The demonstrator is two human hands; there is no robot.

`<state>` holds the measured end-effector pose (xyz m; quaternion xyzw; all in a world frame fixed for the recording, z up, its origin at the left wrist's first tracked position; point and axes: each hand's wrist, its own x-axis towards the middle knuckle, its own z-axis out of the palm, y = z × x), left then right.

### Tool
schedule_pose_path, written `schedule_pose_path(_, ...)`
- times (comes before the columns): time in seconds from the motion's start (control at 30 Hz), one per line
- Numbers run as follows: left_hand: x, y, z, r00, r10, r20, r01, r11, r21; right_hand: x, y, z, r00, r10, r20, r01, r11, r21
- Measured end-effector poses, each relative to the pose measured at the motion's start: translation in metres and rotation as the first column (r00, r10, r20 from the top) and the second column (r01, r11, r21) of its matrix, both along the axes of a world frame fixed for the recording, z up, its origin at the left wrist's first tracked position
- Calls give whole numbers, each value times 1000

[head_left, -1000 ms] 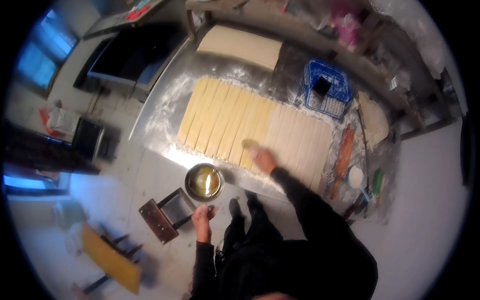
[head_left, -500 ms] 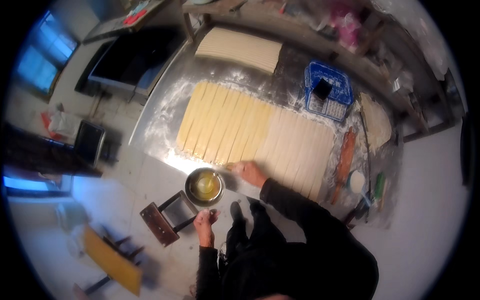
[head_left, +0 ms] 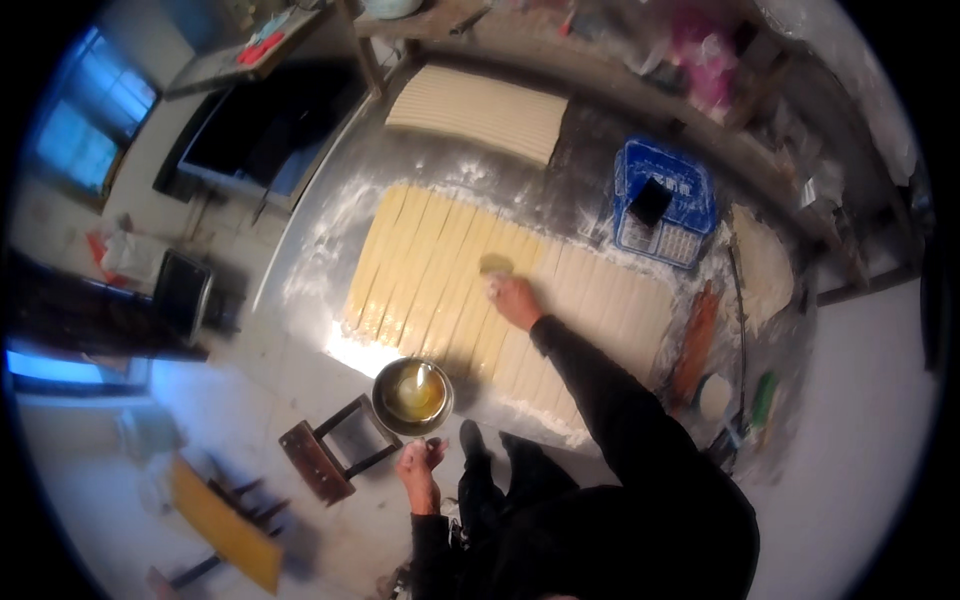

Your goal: The person cuts a large sheet of dough into strips using a long metal cutter. They then brush a liquid from a metal bowl onto the dough strips using a brush. Finally, the person folds the strips of dough over.

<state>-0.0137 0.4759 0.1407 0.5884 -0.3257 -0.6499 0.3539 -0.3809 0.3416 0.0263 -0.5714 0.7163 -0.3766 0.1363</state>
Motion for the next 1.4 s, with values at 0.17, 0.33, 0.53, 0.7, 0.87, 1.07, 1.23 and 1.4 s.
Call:
schedule_pose_path(0.17,-16,-4,5,1000,13,-29,-12,1000,25,-39,-27,56,866,-53,498,158,972,-171)
schedule_pose_path(0.33,-40,-7,8,999,-46,-28,46,999,21,-129,-13,7,660,-225,717,480,861,-172)
schedule_pose_path(0.53,-40,1,11,999,-36,-26,34,998,-58,-149,77,3,537,-551,639,724,690,-14)
schedule_pose_path(0.7,-42,0,13,999,-31,24,32,998,-51,-130,28,81,824,-393,407,532,785,-319)
schedule_pose_path(0.87,-49,-2,21,997,-72,-8,72,994,-80,-58,67,31,992,-117,51,116,993,26)
schedule_pose_path(1.07,-34,2,16,998,-65,-18,65,998,-19,-18,116,43,647,-13,762,-129,984,126)
schedule_pose_path(1.23,-21,7,23,995,-96,17,97,995,-32,-112,58,45,944,-279,176,313,926,-213)
schedule_pose_path(1.4,4,15,-6,987,-157,31,159,984,-84,-34,123,1,982,-87,-165,109,986,129)
